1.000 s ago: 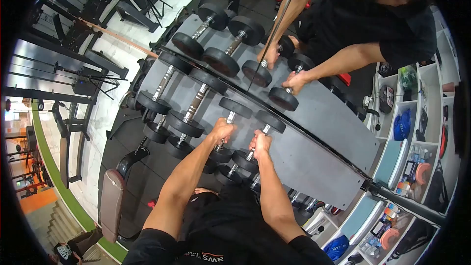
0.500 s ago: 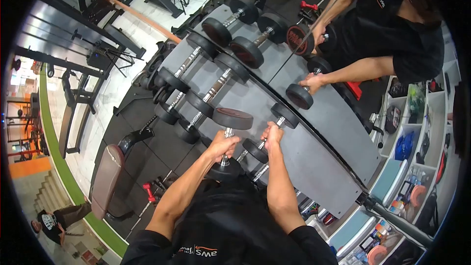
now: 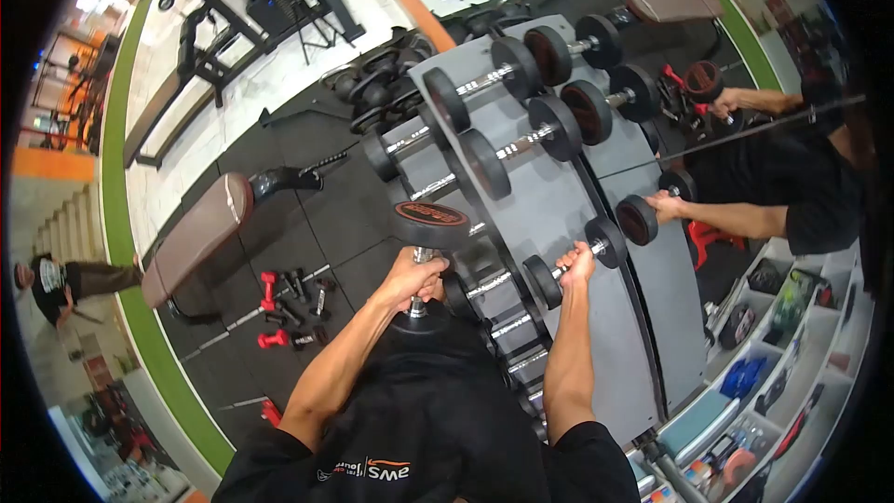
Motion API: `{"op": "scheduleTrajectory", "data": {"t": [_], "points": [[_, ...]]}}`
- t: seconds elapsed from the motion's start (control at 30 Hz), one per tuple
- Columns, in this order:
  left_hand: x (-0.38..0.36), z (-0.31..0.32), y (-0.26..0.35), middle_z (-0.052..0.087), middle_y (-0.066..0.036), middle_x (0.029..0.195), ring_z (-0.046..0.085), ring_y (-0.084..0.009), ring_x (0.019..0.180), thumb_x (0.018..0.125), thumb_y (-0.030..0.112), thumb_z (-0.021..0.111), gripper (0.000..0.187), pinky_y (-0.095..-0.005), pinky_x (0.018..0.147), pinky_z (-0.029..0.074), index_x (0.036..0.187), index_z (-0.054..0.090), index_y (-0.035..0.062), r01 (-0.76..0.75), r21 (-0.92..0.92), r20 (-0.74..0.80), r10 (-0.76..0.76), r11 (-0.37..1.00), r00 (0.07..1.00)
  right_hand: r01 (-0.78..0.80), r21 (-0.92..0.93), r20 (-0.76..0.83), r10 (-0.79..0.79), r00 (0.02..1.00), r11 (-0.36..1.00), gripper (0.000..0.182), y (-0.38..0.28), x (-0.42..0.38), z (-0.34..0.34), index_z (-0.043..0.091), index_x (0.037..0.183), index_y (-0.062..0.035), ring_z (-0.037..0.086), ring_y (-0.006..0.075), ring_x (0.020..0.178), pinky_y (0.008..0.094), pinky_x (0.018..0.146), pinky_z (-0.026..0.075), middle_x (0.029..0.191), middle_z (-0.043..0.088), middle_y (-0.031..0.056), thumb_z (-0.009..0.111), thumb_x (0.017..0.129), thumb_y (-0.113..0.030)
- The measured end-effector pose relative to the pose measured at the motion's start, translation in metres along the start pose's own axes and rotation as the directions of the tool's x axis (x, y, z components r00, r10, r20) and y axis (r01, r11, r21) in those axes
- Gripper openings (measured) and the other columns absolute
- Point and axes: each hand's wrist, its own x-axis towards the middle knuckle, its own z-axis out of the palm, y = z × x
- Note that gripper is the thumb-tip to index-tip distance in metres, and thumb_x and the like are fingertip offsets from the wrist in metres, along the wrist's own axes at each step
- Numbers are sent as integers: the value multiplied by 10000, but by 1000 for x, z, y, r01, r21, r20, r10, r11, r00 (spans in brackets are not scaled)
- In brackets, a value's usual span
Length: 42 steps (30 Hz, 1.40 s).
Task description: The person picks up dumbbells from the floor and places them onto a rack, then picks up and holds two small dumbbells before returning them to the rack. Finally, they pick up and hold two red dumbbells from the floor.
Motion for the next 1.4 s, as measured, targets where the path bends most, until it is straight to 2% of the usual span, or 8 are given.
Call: {"op": "scheduleTrajectory", "data": {"t": [0.1, 0.17, 0.27, 0.37, 0.53, 0.8, 1.07, 1.4], "points": [[-22, -35, -7, 384, 37, 490, 353, -69, 378, 912, 65, 605, 267, -261, 367, 305, 694, 452, 86, -27, -32, -54, 26, 999, 998, 2, -10, 7, -2, 1000, 1000, 271, -3, -3, 0, 367, 719, -140, 274, 113, 422, 314, 401, 285, 542, 289, -23, 613, 833, -131], [-35, -61, -18, 371, 33, 496, 352, -71, 359, 905, 45, 617, 193, -269, 356, 308, 817, 449, 80, -36, -89, -86, 28, 995, 996, -10, -14, 31, 11, 999, 1000, 278, -2, -1, -5, 364, 714, -146, 268, 109, 418, 306, 404, 277, 529, 276, -32, 615, 832, -134], [-62, -90, -24, 401, 34, 489, 369, -70, 373, 903, 64, 608, 256, -267, 359, 311, 692, 464, 84, -88, -126, -177, 65, 988, 982, -23, -56, 120, 30, 992, 998, 346, 2, -3, -12, 320, 657, -173, 231, 101, 404, 301, 407, 269, 498, 230, -51, 619, 830, -162], [-81, -125, -41, 404, 32, 488, 369, -71, 370, 899, 60, 612, 256, -266, 358, 315, 691, 464, 83, -134, -194, -238, 85, 972, 967, -71, -115, 153, 88, 984, 991, 396, 14, -24, -17, 293, 624, -186, 219, 102, 387, 304, 397, 264, 490, 217, -55, 624, 841, -183], [-123, -163, -65, 410, 23, 503, 376, -69, 377, 894, 57, 622, 248, -263, 355, 320, 703, 467, 84, -227, -294, -380, 104, 929, 919, -20, -310, 238, 98, 966, 951, 374, 34, -79, -17, 344, 628, -162, 277, 104, 363, 290, 360, 272, 484, 279, -47, 635, 863, -169], [-187, -206, -103, 379, 40, 487, 354, -68, 346, 892, 97, 644, 222, -265, 341, 327, 770, 459, 109, -369, -359, -557, 120, 858, 822, 258, -518, 497, 42, 867, 815, 371, 43, -188, 48, 382, 627, -129, 315, 103, 338, 283, 347, 291, 459, 308, -22, 666, 865, -130], [-239, -229, -144, 347, 45, 473, 338, -74, 333, 892, 92, 650, 240, -276, 337, 324, 798, 433, 131, -592, -396, -734, 146, 702, 664, 321, -586, 705, 274, 654, 744, 316, 87, -261, 128, 440, 661, -113, 331, 107, 333, 285, 345, 314, 452, 318, -24, 677, 870, -114], [-303, -233, -202, 360, 37, 480, 339, -79, 330, 909, 94, 629, 236, -278, 341, 323, 789, 427, 121, -818, -377, -885, 89, 435, 456, 485, -658, 747, 580, 324, 576, 335, 172, -332, 200, 443, 646, -98, 327, 121, 373, 281, 404, 314, 479, 329, -17, 637, 919, -87]]}}
